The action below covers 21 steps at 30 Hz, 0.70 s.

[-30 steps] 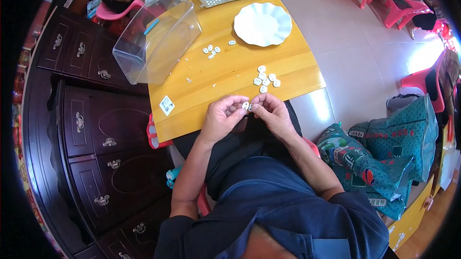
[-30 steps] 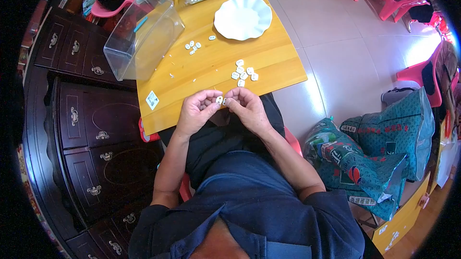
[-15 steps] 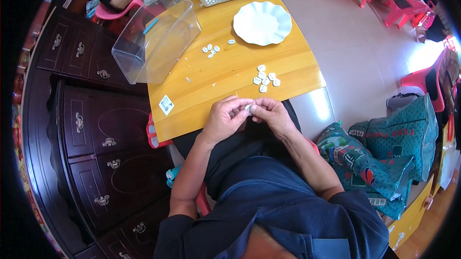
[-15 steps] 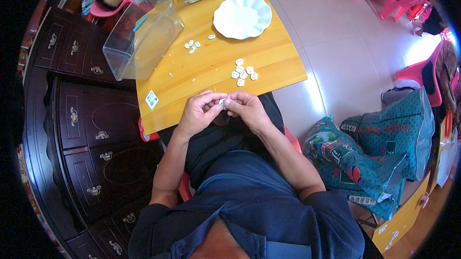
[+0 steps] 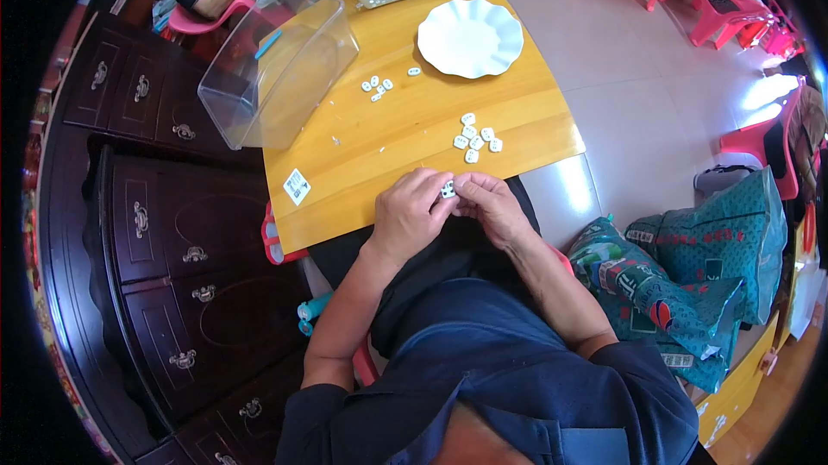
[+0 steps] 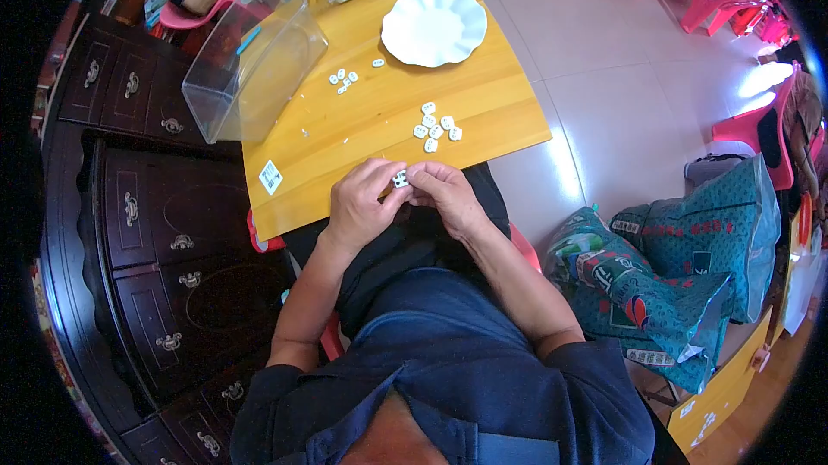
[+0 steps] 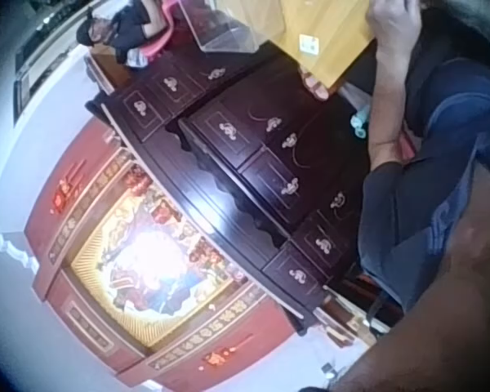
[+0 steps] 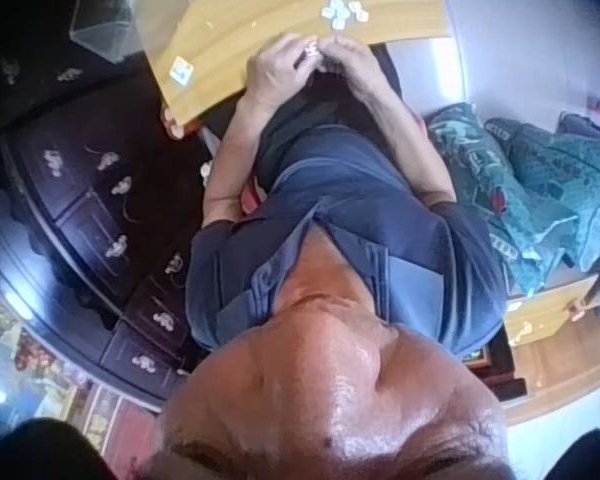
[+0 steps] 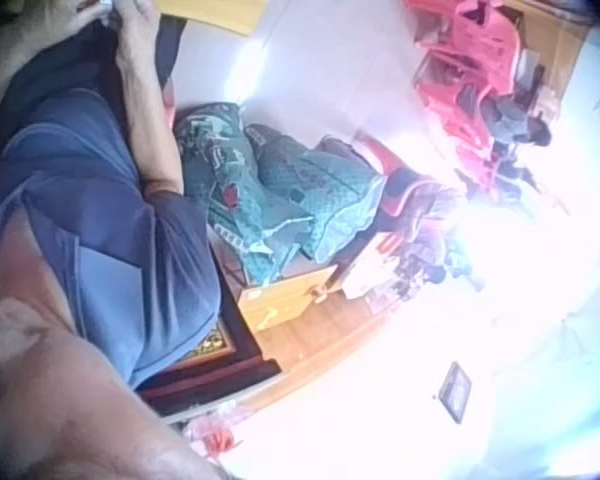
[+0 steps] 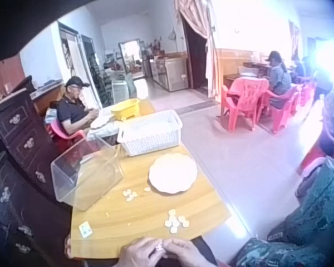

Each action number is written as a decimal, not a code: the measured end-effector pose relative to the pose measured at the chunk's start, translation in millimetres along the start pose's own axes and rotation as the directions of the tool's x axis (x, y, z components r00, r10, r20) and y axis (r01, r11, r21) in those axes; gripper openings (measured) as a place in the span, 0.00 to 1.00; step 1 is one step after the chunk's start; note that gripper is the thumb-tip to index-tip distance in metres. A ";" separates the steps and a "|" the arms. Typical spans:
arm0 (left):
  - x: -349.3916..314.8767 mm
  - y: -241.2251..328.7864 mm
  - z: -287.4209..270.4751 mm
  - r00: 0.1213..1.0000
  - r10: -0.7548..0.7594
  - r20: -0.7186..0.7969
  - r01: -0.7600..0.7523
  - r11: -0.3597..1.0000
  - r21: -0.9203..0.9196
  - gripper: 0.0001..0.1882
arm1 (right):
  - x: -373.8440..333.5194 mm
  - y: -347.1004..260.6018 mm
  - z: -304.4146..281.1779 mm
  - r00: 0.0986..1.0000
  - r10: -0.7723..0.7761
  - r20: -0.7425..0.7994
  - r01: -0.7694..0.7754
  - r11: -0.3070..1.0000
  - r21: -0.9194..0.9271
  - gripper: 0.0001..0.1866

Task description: Assembling small white plastic components at a table in a workshop setting.

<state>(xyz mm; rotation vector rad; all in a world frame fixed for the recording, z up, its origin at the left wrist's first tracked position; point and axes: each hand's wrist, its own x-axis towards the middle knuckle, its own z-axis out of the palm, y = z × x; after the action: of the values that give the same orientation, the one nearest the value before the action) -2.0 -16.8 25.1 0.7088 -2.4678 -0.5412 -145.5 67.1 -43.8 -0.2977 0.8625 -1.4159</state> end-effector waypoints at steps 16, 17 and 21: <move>-4.0 -13.2 9.9 0.997 0.048 -0.063 -0.056 0.988 -0.142 0.12 | -3.3 -1.2 7.8 0.985 -0.164 -0.060 0.153 0.975 -0.159 0.09; -5.2 -13.9 10.5 0.997 0.038 -0.071 -0.050 0.983 -0.178 0.12 | -3.6 -2.0 9.9 0.981 -0.181 -0.069 0.164 0.966 -0.202 0.08; -4.3 -15.4 2.2 0.999 0.001 -0.047 -0.012 0.971 -0.238 0.14 | -3.4 -2.5 8.1 0.965 -0.254 -0.064 0.214 0.906 -0.365 0.10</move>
<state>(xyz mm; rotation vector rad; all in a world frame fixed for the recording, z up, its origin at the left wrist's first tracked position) 5.6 -25.9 14.2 0.6085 -2.3099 -0.7927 -141.7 67.3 -35.5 -0.6209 1.2095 -1.5037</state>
